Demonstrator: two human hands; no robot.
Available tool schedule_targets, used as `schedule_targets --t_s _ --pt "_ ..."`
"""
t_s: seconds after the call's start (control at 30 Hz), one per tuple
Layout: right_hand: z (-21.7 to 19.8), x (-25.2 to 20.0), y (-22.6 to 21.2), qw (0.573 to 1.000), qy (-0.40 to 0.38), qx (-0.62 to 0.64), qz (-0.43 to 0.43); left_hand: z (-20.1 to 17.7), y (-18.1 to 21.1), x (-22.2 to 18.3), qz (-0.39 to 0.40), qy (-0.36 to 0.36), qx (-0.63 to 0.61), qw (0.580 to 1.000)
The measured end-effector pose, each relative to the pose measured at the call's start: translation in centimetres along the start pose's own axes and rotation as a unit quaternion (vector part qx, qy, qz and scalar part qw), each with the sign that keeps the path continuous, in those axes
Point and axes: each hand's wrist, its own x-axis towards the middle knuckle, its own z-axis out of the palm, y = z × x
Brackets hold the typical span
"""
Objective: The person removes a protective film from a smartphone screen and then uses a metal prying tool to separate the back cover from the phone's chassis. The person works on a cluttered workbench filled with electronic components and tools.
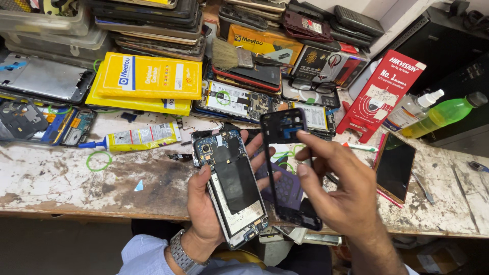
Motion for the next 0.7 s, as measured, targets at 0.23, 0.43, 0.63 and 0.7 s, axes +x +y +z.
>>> schedule_targets --t_s 0.23,0.43,0.63,0.7 --pt "-0.8 -1.8 4.6 0.987 0.061 0.123 0.081 -2.2 0.5 -0.8 0.033 0.043 0.026 0.998" --pt "0.9 -3.9 9.1 0.970 0.062 0.175 0.155 -2.4 1.4 -0.7 0.046 0.060 0.036 0.996" --pt "1.7 -5.6 11.7 0.955 0.071 0.186 0.219 -2.5 1.8 -0.2 0.051 0.056 0.044 0.996" --pt "1.7 -5.8 12.2 0.957 0.062 0.170 0.228 -2.5 1.8 -0.2 0.053 0.054 0.042 0.996"
